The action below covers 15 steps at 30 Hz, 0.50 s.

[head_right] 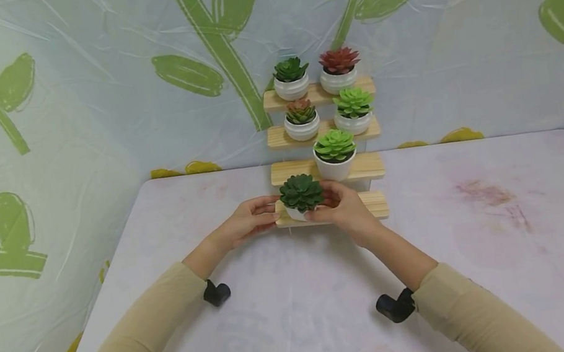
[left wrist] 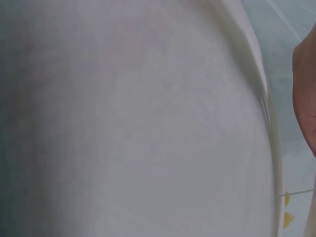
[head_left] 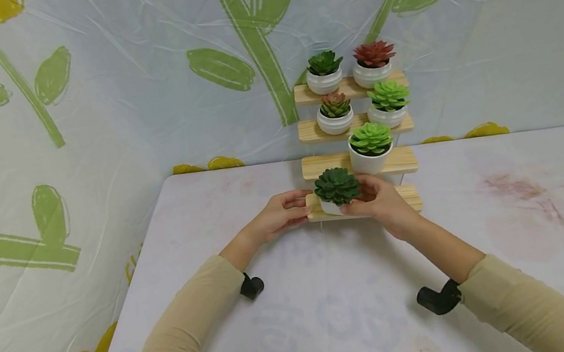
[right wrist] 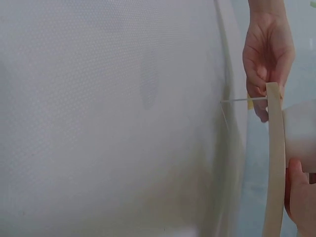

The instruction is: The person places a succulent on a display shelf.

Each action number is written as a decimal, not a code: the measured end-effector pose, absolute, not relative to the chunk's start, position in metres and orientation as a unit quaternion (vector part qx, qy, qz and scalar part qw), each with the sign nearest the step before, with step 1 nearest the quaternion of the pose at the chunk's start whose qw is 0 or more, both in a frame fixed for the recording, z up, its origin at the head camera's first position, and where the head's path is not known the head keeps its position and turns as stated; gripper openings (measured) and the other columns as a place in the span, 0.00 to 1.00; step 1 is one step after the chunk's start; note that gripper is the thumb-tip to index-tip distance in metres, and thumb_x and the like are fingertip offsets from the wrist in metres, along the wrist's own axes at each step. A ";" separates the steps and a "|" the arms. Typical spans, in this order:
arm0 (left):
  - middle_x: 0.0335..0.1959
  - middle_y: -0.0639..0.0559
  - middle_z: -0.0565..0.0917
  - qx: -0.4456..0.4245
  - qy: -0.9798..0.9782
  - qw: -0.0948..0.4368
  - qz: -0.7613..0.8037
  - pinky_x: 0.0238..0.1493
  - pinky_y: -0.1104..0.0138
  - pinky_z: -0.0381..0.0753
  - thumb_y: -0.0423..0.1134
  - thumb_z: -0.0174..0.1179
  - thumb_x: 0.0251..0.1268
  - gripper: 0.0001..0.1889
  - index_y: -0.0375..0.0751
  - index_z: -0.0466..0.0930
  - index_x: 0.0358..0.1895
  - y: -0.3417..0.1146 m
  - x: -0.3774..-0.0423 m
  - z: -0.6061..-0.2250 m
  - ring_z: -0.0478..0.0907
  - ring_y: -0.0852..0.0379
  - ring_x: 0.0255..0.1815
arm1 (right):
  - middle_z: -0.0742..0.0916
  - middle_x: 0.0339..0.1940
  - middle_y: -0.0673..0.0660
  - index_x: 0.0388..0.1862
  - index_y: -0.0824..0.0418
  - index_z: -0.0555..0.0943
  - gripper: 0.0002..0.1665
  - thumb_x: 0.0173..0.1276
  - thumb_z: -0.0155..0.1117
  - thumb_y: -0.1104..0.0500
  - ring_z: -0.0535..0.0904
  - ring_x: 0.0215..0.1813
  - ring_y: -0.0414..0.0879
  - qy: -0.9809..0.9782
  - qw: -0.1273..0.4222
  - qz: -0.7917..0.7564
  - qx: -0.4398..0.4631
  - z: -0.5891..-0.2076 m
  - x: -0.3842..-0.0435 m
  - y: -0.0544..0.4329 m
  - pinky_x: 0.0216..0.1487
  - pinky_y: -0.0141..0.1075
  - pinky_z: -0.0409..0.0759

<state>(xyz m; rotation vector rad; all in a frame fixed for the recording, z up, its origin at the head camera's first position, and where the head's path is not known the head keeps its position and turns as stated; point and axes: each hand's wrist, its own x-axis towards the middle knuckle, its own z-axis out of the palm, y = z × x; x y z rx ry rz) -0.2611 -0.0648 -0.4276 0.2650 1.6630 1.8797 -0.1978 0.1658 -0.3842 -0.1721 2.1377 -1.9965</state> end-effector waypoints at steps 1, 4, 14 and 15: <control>0.46 0.48 0.76 0.099 0.628 0.303 0.710 0.45 0.69 0.79 0.24 0.52 0.65 0.25 0.34 0.64 0.66 -0.065 -0.261 -0.427 0.77 0.59 0.40 | 0.73 0.55 0.56 0.67 0.71 0.59 0.41 0.57 0.65 0.70 0.73 0.48 0.39 0.725 0.106 -0.678 -0.060 -0.384 -0.198 0.166 0.47 0.25 0.76; 0.45 0.48 0.76 0.102 0.631 0.303 0.707 0.46 0.68 0.79 0.24 0.52 0.65 0.25 0.34 0.64 0.66 -0.066 -0.262 -0.427 0.77 0.59 0.40 | 0.72 0.57 0.58 0.67 0.71 0.59 0.41 0.57 0.65 0.70 0.73 0.51 0.39 0.725 0.107 -0.677 -0.063 -0.385 -0.197 0.166 0.50 0.25 0.75; 0.52 0.41 0.74 0.154 0.714 0.279 0.623 0.51 0.64 0.78 0.32 0.57 0.65 0.24 0.36 0.67 0.64 -0.072 -0.265 -0.420 0.77 0.55 0.45 | 0.69 0.62 0.60 0.70 0.69 0.57 0.42 0.58 0.65 0.69 0.69 0.57 0.42 0.737 0.116 -0.662 -0.062 -0.377 -0.189 0.179 0.52 0.24 0.74; 0.53 0.42 0.74 0.164 0.727 0.271 0.609 0.51 0.64 0.78 0.33 0.58 0.65 0.24 0.36 0.68 0.64 -0.074 -0.267 -0.420 0.77 0.55 0.46 | 0.71 0.60 0.58 0.70 0.69 0.57 0.42 0.59 0.65 0.69 0.70 0.56 0.40 0.738 0.116 -0.662 -0.066 -0.375 -0.187 0.183 0.52 0.25 0.74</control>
